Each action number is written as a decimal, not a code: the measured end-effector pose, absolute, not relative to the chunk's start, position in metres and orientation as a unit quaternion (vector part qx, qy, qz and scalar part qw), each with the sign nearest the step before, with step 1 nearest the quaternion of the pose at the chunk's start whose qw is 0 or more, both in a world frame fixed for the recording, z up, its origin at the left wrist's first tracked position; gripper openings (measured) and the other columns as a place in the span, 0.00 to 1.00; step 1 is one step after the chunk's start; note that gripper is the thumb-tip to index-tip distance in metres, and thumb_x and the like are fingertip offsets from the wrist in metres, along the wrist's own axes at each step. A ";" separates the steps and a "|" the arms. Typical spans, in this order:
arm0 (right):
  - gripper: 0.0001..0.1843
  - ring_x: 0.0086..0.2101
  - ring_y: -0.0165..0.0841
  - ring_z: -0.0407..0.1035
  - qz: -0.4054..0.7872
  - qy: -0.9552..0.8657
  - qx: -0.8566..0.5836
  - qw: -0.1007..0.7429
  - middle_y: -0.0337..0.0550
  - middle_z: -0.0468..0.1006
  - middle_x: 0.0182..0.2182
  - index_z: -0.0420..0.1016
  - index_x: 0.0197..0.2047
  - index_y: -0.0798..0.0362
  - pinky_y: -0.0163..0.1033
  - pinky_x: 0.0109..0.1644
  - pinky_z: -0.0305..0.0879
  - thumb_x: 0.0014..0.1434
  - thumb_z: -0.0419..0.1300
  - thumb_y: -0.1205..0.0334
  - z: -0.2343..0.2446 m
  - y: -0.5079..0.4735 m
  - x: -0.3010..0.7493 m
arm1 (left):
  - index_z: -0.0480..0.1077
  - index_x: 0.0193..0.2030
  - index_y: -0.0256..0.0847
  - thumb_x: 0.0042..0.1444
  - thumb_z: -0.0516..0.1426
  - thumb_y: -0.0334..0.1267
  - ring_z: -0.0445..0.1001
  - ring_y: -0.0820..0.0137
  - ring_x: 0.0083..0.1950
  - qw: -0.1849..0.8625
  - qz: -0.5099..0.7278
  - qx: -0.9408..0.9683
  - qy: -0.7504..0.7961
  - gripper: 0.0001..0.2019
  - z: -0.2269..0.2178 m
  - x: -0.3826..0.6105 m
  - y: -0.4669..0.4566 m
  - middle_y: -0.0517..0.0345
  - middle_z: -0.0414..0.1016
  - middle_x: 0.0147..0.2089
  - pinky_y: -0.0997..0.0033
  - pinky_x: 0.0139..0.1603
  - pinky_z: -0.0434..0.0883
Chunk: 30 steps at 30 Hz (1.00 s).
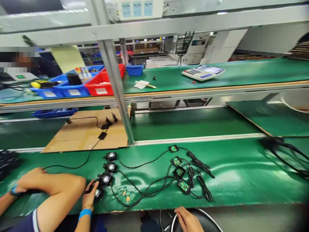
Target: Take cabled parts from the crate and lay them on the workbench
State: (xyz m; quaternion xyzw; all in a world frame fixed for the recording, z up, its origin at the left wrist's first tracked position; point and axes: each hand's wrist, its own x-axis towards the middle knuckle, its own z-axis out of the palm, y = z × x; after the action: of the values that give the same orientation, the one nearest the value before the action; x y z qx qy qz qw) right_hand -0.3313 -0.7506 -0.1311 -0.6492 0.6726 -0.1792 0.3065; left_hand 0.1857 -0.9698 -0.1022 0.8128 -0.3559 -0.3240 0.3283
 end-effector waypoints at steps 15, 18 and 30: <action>0.31 0.52 0.42 0.70 0.106 0.638 -0.755 0.108 0.50 0.74 0.56 0.74 0.59 0.47 0.44 0.52 0.67 0.61 0.47 0.81 -0.083 -0.938 -0.424 | 0.80 0.42 0.41 0.42 0.56 0.62 0.75 0.53 0.56 0.293 -0.239 0.780 -0.499 0.30 -0.094 0.169 -0.999 0.45 0.76 0.50 0.53 0.69 0.67; 0.25 0.46 0.44 0.72 0.117 0.658 -0.739 0.080 0.56 0.74 0.53 0.78 0.51 0.54 0.45 0.46 0.68 0.61 0.45 0.79 -0.075 -0.935 -0.424 | 0.78 0.37 0.41 0.43 0.54 0.63 0.75 0.52 0.56 0.270 -0.228 0.792 -0.497 0.28 -0.090 0.167 -0.999 0.42 0.77 0.51 0.54 0.66 0.69; 0.25 0.55 0.51 0.66 -0.075 0.720 -0.690 0.007 0.63 0.71 0.55 0.71 0.50 0.61 0.50 0.59 0.64 0.46 0.65 0.75 -0.141 -0.808 -0.410 | 0.77 0.39 0.43 0.56 0.50 0.56 0.78 0.58 0.48 0.214 -0.141 0.816 -0.519 0.22 -0.086 0.150 -0.974 0.50 0.79 0.53 0.61 0.47 0.74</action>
State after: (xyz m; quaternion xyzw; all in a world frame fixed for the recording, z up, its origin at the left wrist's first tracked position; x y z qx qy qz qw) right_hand -0.4104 -0.8078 -0.1410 -0.6902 0.7197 -0.0751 0.0074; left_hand 0.1504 -0.9736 -0.0864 0.8157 -0.5186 -0.1415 0.2136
